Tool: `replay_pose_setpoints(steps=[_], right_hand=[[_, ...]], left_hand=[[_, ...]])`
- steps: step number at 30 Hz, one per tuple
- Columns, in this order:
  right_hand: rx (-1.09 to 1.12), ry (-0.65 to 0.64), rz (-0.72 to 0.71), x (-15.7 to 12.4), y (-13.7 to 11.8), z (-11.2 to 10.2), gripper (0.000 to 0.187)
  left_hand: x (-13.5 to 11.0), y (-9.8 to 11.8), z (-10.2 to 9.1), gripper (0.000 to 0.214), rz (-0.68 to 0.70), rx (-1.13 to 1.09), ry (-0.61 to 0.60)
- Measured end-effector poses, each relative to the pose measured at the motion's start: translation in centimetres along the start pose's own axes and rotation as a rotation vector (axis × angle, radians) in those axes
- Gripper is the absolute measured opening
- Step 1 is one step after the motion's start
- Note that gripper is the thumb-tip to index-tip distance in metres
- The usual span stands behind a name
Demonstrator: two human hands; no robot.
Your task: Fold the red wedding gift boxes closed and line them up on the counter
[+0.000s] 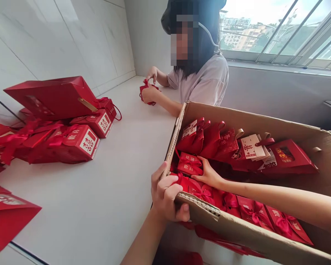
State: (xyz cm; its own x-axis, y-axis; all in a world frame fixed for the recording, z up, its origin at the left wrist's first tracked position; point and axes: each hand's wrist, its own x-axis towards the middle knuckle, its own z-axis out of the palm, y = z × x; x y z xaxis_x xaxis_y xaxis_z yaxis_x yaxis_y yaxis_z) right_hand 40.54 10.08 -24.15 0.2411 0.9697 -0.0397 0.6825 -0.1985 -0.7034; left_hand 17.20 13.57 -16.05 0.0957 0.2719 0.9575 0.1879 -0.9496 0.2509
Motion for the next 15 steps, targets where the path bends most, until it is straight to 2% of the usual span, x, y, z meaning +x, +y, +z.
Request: replay_pose_setpoints(steps=[3, 7, 9, 15], right_hand=[[0.103, -0.034, 0.035, -0.2, -0.2, 0.8, 0.086], [0.207, -0.187, 0.056, 0.1, 0.3, 0.8, 0.086], [0.215, -0.221, 0.045, 0.5, 0.5, 0.8, 0.087], [0.098, -0.122, -0.056, 2.1, 0.7, 2.1, 0.08]], left_hand=[[0.0, 0.2, -0.2, 0.026, 0.003, 0.02, -0.005], [0.2, 0.5, -0.3, 0.027, -0.02, 0.056, 0.009], [0.2, 0.6, -0.2, 0.028, -0.019, 0.068, 0.03], [0.3, 0.7, -0.2, 0.029, -0.019, 0.098, 0.042]])
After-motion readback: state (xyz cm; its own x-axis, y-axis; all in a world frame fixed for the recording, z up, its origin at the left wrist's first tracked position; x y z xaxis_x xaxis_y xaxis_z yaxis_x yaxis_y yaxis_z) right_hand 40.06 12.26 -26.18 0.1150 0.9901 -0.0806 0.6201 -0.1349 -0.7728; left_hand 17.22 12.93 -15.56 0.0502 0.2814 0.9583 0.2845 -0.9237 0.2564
